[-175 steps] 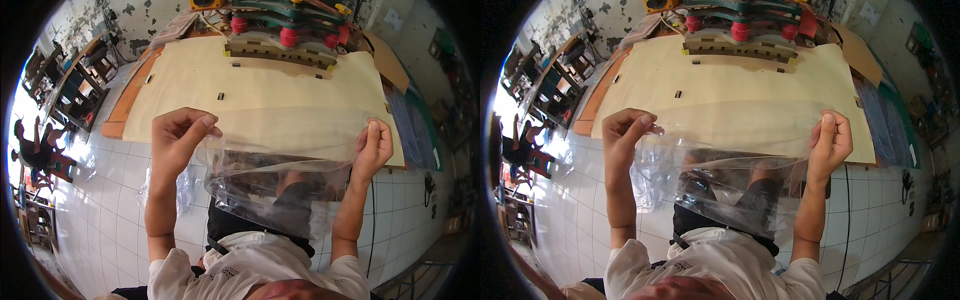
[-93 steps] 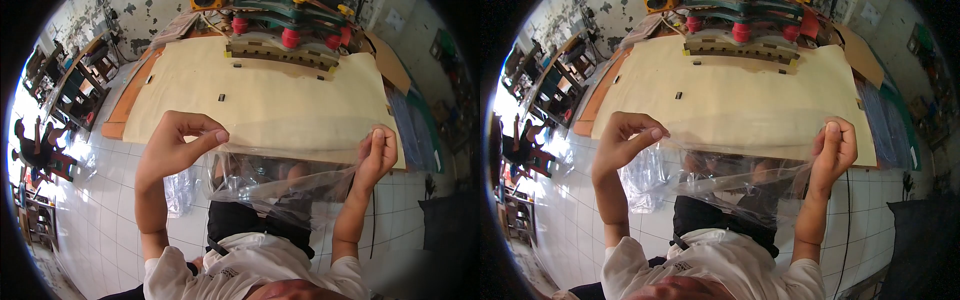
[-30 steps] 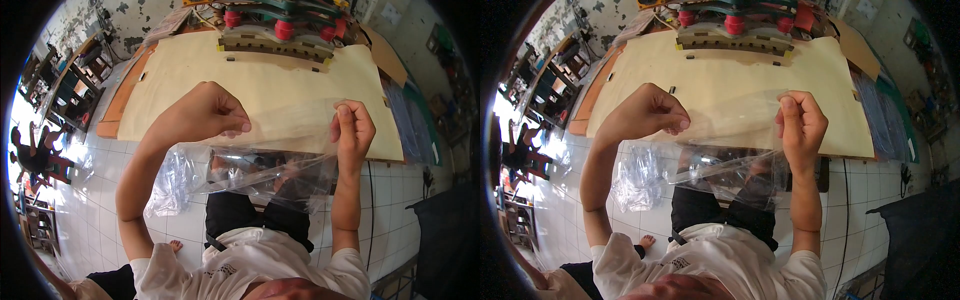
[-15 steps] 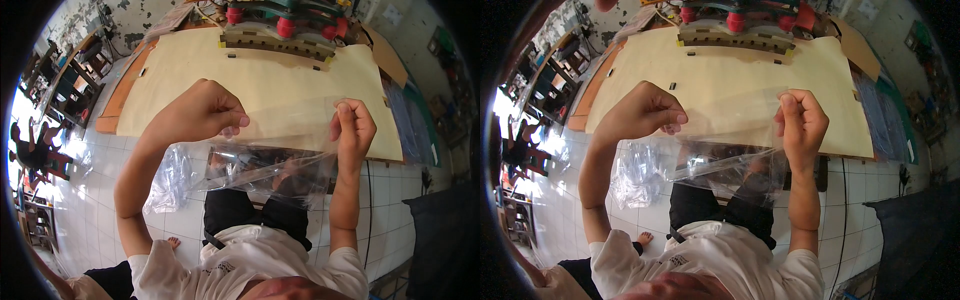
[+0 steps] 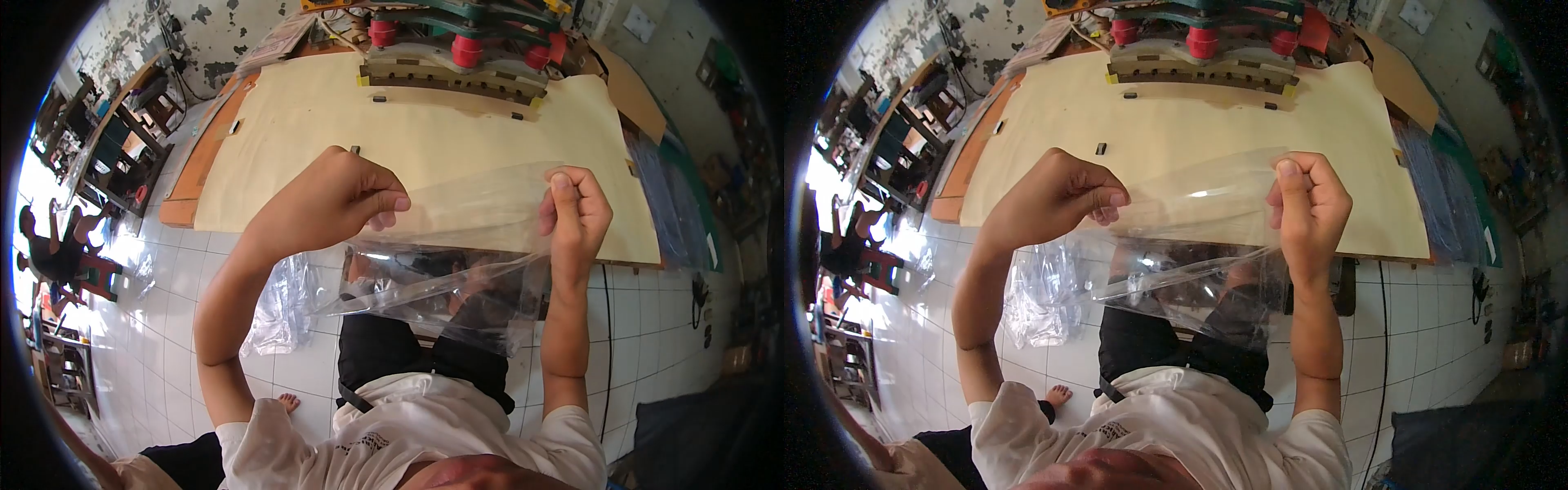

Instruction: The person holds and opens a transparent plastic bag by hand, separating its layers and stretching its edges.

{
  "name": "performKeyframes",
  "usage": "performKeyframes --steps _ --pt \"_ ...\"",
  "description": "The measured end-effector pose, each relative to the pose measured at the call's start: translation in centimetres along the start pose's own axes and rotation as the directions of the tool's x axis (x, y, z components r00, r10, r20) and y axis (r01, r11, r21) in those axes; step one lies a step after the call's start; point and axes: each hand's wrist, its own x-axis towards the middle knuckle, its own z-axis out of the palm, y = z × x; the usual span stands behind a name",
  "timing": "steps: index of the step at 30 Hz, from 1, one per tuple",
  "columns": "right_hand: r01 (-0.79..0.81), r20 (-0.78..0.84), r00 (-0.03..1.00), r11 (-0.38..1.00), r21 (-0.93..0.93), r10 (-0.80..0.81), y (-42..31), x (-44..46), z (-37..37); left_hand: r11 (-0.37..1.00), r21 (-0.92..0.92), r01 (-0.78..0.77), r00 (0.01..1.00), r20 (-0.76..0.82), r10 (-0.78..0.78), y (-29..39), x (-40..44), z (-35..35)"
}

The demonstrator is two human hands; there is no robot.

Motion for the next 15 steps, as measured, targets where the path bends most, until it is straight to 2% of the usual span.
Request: performKeyframes --steps 2,4,7,11,13,15 --pt "0.003 -0.014 1.0 1.0 -0.015 -0.003 0.1 -0.1 -0.2 1.0 -0.025 -0.01 0.999 -0.039 0.009 0.0 -0.2 0.4" --pt "0.021 -0.048 0.999 1.0 -0.007 -0.021 0.4 -0.1 -0.4 0.997 0.048 -0.059 0.99 -0.125 0.065 0.2 -0.6 0.9" --pt "0.06 -0.081 0.995 0.998 -0.018 -0.061 0.8 0.0 -1.4 0.985 0.148 -0.089 0.986 -0.129 0.109 0.0 -1.3 0.6" --pt "0.051 -0.119 0.991 0.998 -0.025 -0.054 0.8 -0.2 -2.4 0.995 0.058 -0.086 0.992 -0.087 0.091 -1.0 -2.2 0.2" --pt "0.057 -0.128 0.99 0.998 -0.027 -0.06 1.0 -0.4 -2.8 0.998 0.033 -0.048 0.987 -0.155 0.052 -1.4 -2.2 0.4" --pt "0.048 -0.142 0.989 0.998 -0.032 -0.052 1.0 -0.5 -2.8 1.0 0.019 -0.005 0.987 -0.158 0.008 -0.8 -2.1 0.5"
